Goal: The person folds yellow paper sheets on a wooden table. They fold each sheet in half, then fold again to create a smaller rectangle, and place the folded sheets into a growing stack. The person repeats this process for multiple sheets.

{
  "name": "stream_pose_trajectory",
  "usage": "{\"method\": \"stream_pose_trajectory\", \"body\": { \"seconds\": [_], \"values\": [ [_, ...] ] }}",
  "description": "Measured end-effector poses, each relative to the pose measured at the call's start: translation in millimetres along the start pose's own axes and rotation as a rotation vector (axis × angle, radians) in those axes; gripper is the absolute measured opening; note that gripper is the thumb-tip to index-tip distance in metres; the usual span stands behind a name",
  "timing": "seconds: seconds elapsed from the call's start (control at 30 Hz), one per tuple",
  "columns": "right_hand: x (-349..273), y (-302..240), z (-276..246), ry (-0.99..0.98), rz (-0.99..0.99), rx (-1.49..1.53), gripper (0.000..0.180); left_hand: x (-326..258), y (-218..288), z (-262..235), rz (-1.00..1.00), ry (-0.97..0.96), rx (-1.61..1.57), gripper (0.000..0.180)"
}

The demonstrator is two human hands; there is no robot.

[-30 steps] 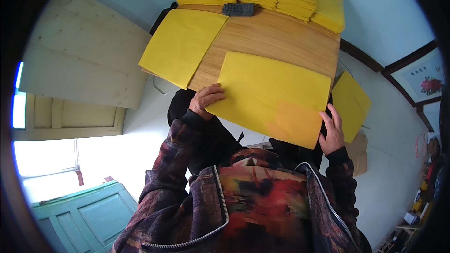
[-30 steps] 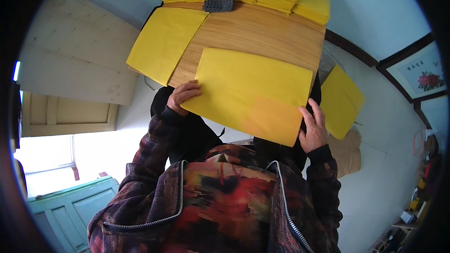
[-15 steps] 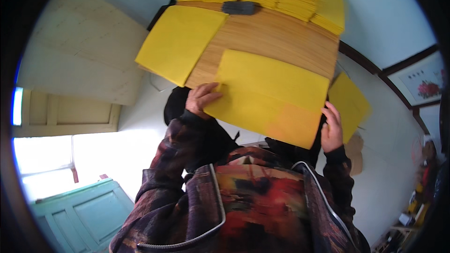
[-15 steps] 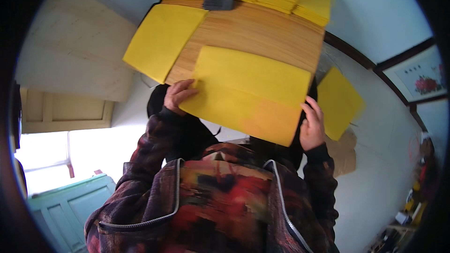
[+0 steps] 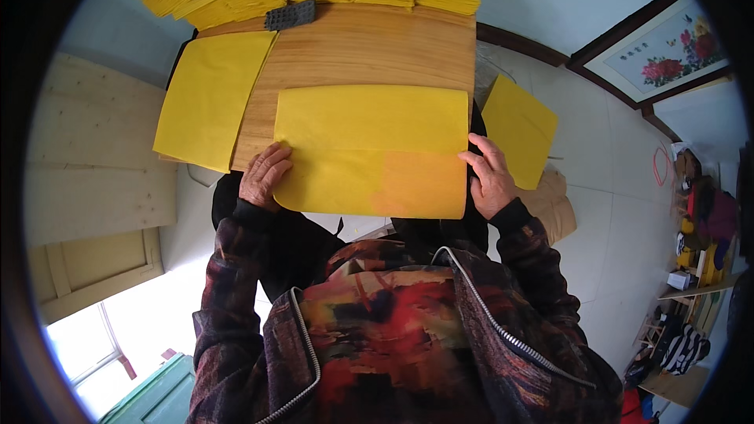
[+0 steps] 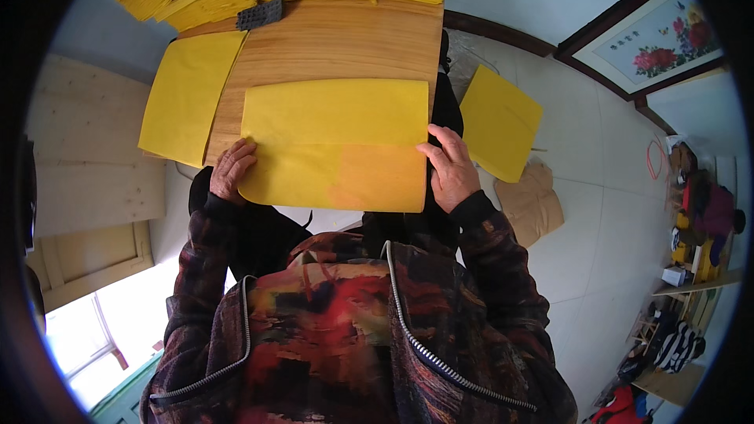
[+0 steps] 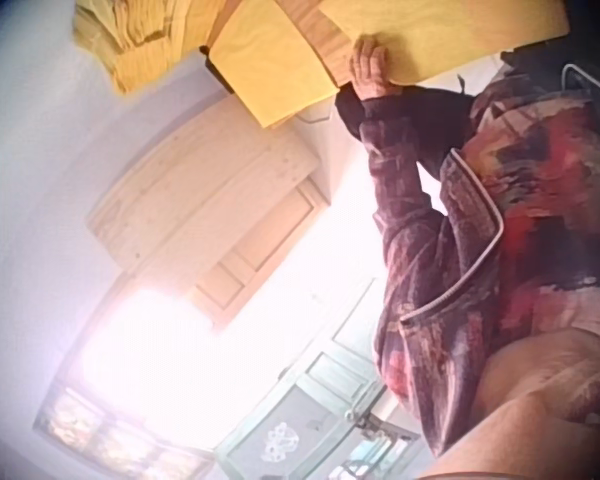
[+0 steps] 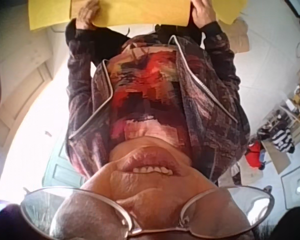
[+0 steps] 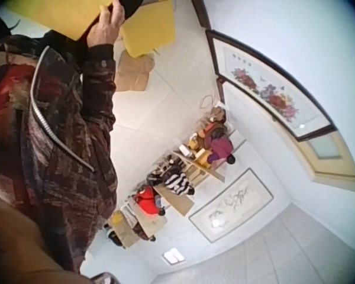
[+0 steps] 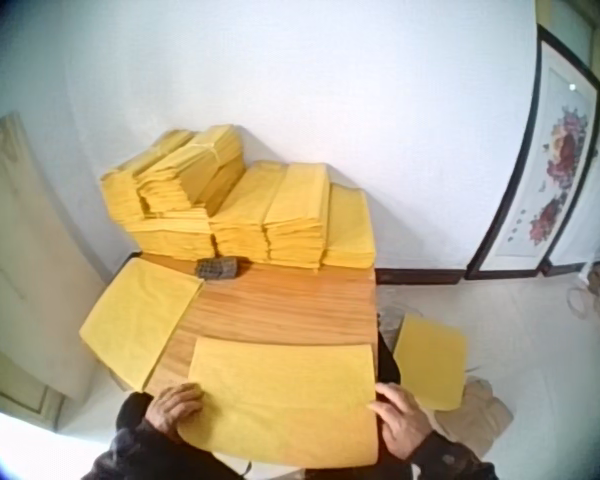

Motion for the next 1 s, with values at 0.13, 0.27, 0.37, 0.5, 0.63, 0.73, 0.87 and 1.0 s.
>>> {"method": "stream_pose_trajectory", "body": {
  "seconds": [0.13, 0.27, 0.37, 0.5, 0.63, 0.73, 0.87, 1.0],
  "values": [
    [-4, 0, 1, -0.003, -0.006, -0.043, 0.044, 0, -3, -4, -0.01, 0.002, -0.119, 0.03],
    [-6, -1, 1, 0.0, -0.026, -0.038, 0.044, -2, -7, -4, -0.117, -0.025, -0.204, 0.025],
    [-6, 3, 0, -0.013, -0.016, 0.017, 0.044, -4, -13, -2, -0.199, 0.029, -0.376, 0.019],
    [-9, 9, 0, -0.051, 0.052, 0.15, 0.042, -4, -21, 3, -0.223, 0.079, -0.538, 0.019],
    [-10, 15, 3, -0.03, 0.097, 0.295, 0.04, -9, -29, 10, -0.43, 0.132, -0.716, 0.016],
    [-10, 19, 8, 0.008, 0.146, 0.371, 0.035, -12, -32, 14, -0.543, 0.11, -0.753, 0.019],
    [-9, 27, 23, 0.096, 0.29, 0.603, 0.025, -12, -36, 18, -0.613, 0.063, -0.751, 0.02],
    [-7, 31, 38, 0.22, 0.297, 0.674, 0.017, -7, -39, 22, -0.68, 0.127, -0.858, 0.023]
  ]
}}
Point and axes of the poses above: each hand's wrist, its own x-axis towards the middle knuckle, its own z-axis out of the palm, y = z × x, the point moved 3 cm from there along x, towards the middle knuckle, and after that the axes turned 3 degrees about -y, right-handed, at the moved point
